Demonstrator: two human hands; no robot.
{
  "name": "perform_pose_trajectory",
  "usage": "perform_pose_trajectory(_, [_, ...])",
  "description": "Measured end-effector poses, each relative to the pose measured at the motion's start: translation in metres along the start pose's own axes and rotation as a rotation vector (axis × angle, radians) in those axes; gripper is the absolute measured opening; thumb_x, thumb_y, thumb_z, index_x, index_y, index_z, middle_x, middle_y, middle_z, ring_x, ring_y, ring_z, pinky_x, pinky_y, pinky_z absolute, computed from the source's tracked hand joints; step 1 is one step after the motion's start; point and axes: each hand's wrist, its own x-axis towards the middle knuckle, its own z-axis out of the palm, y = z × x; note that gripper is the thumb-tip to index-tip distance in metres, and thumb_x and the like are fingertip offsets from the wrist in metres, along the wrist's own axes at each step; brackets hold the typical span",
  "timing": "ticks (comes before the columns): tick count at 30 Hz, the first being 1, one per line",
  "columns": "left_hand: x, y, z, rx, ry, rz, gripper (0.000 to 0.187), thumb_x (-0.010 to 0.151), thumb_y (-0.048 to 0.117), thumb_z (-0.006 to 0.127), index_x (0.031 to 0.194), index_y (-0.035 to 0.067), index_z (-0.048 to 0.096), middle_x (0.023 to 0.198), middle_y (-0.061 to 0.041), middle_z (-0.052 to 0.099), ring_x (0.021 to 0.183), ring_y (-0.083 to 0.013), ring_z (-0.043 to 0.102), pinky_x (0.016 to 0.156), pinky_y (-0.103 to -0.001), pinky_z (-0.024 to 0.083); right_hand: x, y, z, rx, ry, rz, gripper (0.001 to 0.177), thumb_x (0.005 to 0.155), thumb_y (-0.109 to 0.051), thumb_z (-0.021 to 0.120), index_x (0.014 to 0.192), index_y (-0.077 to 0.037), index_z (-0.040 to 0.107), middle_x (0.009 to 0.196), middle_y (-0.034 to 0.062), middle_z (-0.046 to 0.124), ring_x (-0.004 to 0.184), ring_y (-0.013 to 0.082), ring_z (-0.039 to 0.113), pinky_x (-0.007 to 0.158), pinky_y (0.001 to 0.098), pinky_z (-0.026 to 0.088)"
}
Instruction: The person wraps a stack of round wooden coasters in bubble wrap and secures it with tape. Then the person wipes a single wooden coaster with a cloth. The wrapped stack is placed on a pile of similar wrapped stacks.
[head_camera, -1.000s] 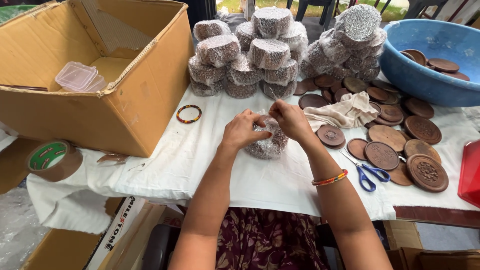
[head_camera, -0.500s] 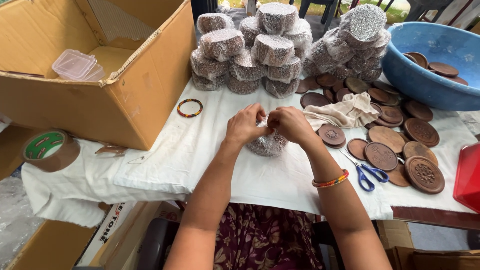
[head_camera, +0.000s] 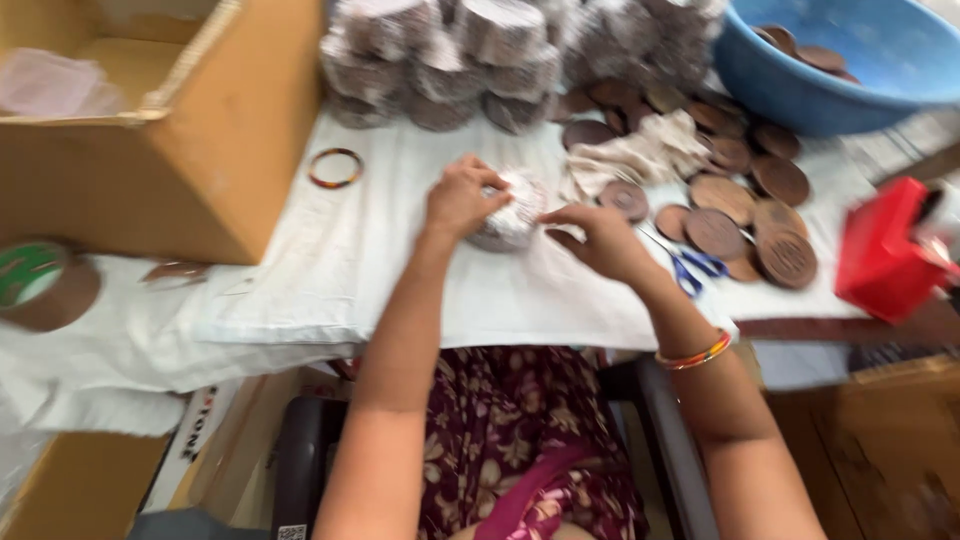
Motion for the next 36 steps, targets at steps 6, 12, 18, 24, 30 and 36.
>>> perform_pose_trajectory(6, [-0.009,0.005,0.007,0.064,0.138,0.22,0.007,0.083,0.026,0.082,0.087,0.02,0.08,0.112,0.0,0.067,0.113,-0.0242,0.06,0.093,-0.046,0.046,-0.078,0.03,-0.134,-0.041,0.683,0.345,0.017,0.101,-0.013,0.072,0.115,-0.004,0.07,0.118,0.0103,0.068,0.107,0.0234,0.071,0.097,0.0337,0.057])
perform_pose_trajectory(12, [-0.005,-0.013,0.012,0.014,0.225,0.463,0.001,0.085,0.017,0.078,0.086,0.016,0.077,0.127,0.003,0.072,0.121,-0.0221,0.061,0.105,-0.046,0.039,-0.186,0.147,-0.264,-0.651,0.891,0.815,0.05,0.088,-0.033,0.088,0.12,0.001,0.068,0.124,0.0229,0.062,0.114,0.0418,0.059,0.095,0.0487,0.048])
perform_pose_trajectory(18, [-0.006,-0.013,0.012,-0.025,0.236,0.473,0.003,0.086,0.017,0.076,0.087,0.014,0.078,0.116,0.001,0.076,0.115,-0.0215,0.066,0.111,-0.043,0.039,-0.272,0.248,-0.273,-0.095,1.09,1.383,0.075,0.095,-0.058,0.076,0.137,0.003,0.064,0.146,0.0218,0.064,0.131,0.0287,0.065,0.108,0.0417,0.05])
perform_pose_trajectory(24, [-0.008,-0.01,0.01,-0.043,0.214,0.416,0.006,0.085,0.018,0.076,0.087,0.013,0.078,0.108,0.002,0.077,0.108,-0.0209,0.067,0.104,-0.042,0.042,-0.255,0.215,-0.257,0.506,1.018,1.564,0.054,0.103,-0.048,0.053,0.148,-0.017,0.052,0.148,0.0152,0.053,0.125,0.0469,0.056,0.095,0.0741,0.043])
perform_pose_trajectory(30, [-0.005,-0.015,0.014,-0.032,0.22,0.421,0.006,0.085,0.019,0.076,0.087,0.013,0.078,0.107,0.002,0.077,0.106,-0.0206,0.068,0.103,-0.041,0.043,-0.262,0.212,-0.267,0.699,0.901,1.491,0.042,0.101,-0.032,0.047,0.136,-0.025,0.069,0.129,0.0109,0.062,0.115,0.0396,0.059,0.094,0.0807,0.042])
perform_pose_trajectory(36, [-0.007,-0.012,0.012,-0.035,0.212,0.401,0.007,0.086,0.019,0.076,0.088,0.013,0.078,0.108,0.002,0.077,0.107,-0.0205,0.068,0.103,-0.041,0.043,-0.288,0.26,-0.272,0.897,1.173,1.27,0.028,0.097,-0.028,0.056,0.113,-0.01,0.07,0.092,0.0005,0.051,0.107,0.0345,0.06,0.092,0.0963,0.011])
